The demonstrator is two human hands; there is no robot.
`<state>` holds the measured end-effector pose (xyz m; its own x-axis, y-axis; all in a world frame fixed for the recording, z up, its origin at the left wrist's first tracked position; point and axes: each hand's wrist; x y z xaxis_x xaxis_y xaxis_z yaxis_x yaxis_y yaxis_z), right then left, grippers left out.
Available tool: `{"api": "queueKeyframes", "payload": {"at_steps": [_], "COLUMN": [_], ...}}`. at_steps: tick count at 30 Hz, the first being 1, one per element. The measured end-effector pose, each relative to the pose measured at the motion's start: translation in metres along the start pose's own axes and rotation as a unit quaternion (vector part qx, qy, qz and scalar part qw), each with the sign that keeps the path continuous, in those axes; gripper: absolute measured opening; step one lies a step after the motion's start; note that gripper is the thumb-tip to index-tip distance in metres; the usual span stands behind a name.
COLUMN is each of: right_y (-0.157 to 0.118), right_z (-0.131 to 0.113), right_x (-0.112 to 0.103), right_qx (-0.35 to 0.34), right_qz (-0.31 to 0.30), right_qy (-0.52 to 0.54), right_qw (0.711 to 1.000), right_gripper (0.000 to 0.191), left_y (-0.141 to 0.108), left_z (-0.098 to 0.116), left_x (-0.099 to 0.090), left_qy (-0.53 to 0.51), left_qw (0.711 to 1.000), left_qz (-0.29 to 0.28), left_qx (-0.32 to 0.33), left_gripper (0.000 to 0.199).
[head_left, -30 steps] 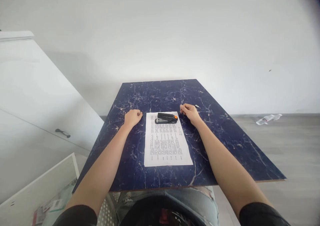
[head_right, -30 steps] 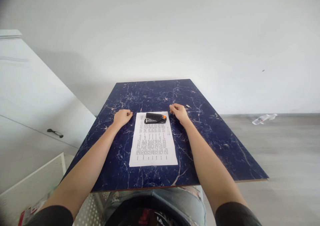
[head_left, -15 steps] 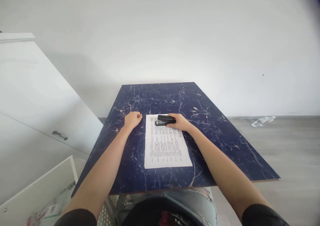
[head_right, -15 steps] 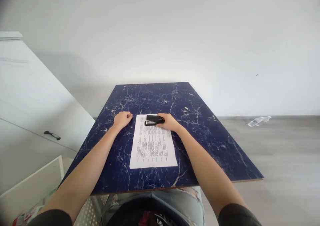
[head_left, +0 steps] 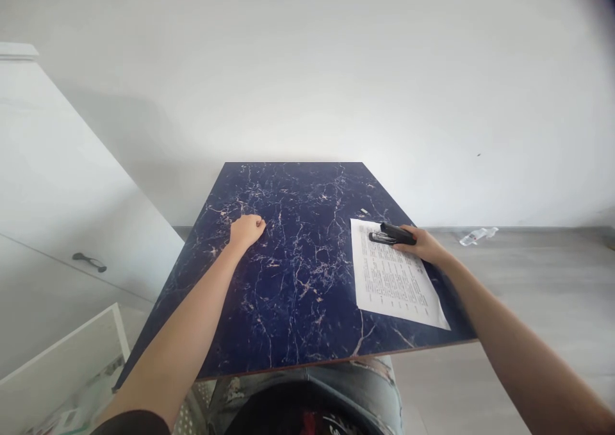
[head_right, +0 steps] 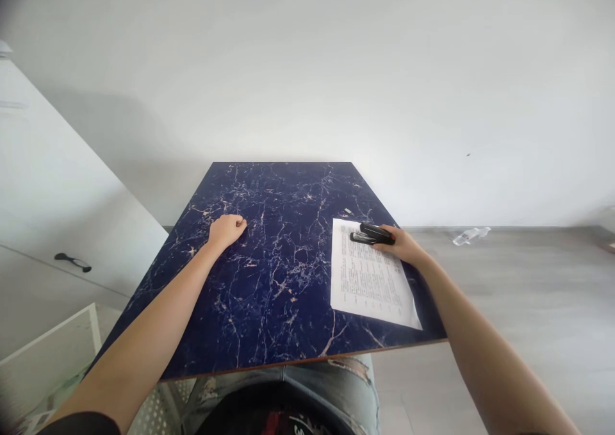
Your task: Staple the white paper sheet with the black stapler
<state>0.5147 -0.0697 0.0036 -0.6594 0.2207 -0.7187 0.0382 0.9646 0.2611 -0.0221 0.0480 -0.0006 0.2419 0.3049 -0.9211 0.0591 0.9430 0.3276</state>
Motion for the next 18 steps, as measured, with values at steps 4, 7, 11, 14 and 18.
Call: {"api": "queueKeyframes", "payload": {"at_steps": [4, 7, 11, 14, 18], "right_y": [0.001, 0.007, 0.021, 0.031, 0.039], "right_z": [-0.003, -0.02, -0.081, -0.153, -0.231], "right_x": [-0.003, -0.012, -0.004, 0.055, 0.173], "right_qx": [0.008, 0.005, -0.022, -0.055, -0.144], "right_qz": [-0.018, 0.014, 0.298, 0.301, 0.048], "right_qy": [0.025, 0.066, 0.078, 0.06, 0.007], "right_qw": [0.999, 0.998, 0.951, 0.95, 0.988], "right_gripper": [0.061, 0.064, 0.038, 0.041, 0.046], "left_y": [0.0, 0.0, 0.001, 0.002, 0.001], "left_z": [-0.002, -0.003, -0.003, -0.003, -0.001], "left_x": [0.001, 0.003, 0.004, 0.005, 0.002], "left_qy": [-0.006, -0.012, -0.005, 0.004, 0.009], "left_qw": [1.0, 1.0, 1.0, 1.0, 1.0], "left_qz": [0.001, 0.003, 0.002, 0.004, 0.004], "left_qx": [0.002, 0.008, 0.013, 0.011, 0.009], "left_gripper": [0.038, 0.037, 0.037, 0.037, 0.036]}}
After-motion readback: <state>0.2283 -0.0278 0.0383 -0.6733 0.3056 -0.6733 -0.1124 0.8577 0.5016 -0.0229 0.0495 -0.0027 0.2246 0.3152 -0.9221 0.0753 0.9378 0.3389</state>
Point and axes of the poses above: each hand's wrist, its own y-axis towards the middle knuckle, its own x-axis out of the palm, z = x × y, and after that the axes turned 12 degrees about z, right-handed
